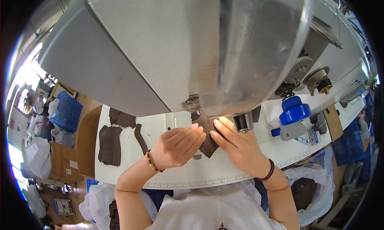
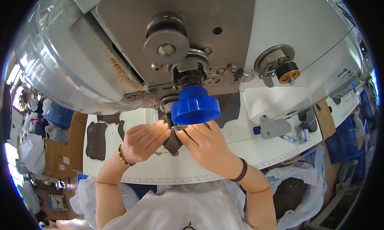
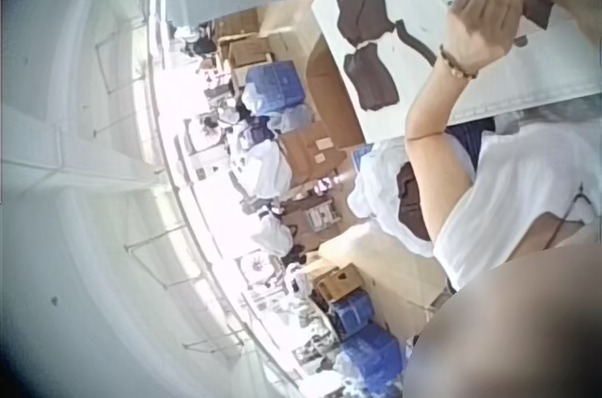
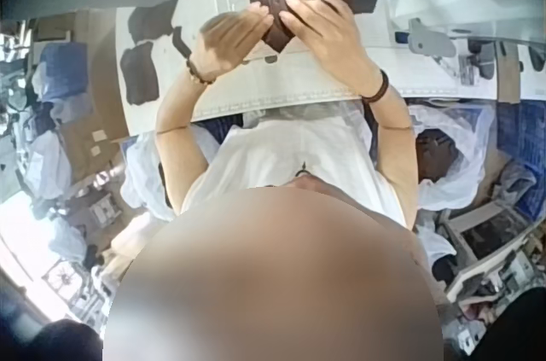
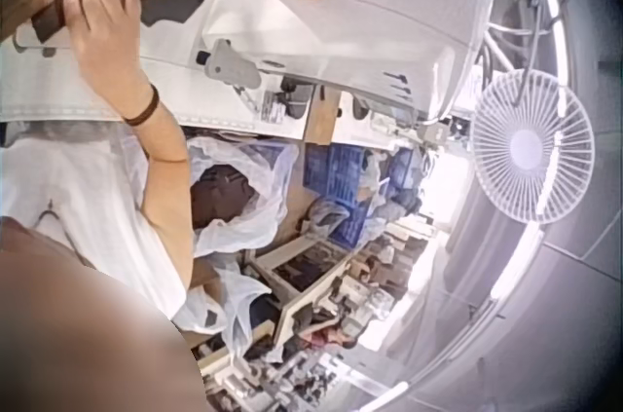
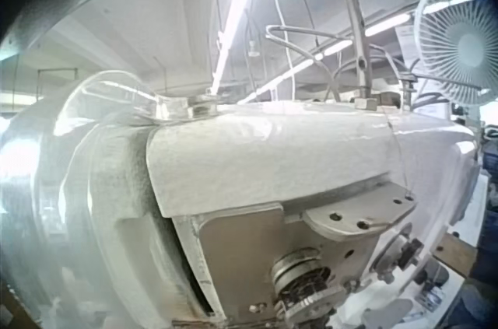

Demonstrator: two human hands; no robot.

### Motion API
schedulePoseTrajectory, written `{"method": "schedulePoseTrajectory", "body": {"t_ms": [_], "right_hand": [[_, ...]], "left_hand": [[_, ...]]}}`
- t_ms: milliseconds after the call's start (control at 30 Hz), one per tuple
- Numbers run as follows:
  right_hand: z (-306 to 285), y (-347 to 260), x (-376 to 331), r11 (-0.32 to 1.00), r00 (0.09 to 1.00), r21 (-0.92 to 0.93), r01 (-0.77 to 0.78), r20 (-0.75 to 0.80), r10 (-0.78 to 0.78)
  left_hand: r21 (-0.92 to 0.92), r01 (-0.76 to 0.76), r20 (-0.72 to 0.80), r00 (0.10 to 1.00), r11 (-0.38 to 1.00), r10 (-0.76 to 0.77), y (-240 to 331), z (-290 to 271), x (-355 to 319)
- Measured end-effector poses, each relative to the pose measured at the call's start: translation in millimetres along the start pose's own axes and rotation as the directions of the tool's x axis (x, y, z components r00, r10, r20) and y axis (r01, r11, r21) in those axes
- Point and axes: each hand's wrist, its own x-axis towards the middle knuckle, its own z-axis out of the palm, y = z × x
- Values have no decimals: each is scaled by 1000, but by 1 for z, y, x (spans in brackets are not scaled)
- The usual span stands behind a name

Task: Sewing together leather shoe upper components using an industrial sewing machine.

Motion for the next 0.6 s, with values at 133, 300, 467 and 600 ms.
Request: {"method": "schedulePoseTrajectory", "body": {"t_ms": [133, 300, 467, 600], "right_hand": [[-4, 14, 6, 998, 1000, 67, -12, 4, 12], [-5, 26, 13, 976, 990, 186, -115, 107, 96], [-2, 29, 12, 1000, 1000, 27, -11, 25, 10], [3, 33, 8, 990, 999, 141, -31, -28, 35]], "left_hand": [[-10, -2, -9, 1000, 1000, 1, -6, 4, 6], [-81, 106, 15, 994, 991, -105, -12, 7, 8], [-115, 178, 133, 978, 977, -163, -14, 1, 9], [-48, 254, 27, 967, 966, -253, 1, 5, 15]]}}
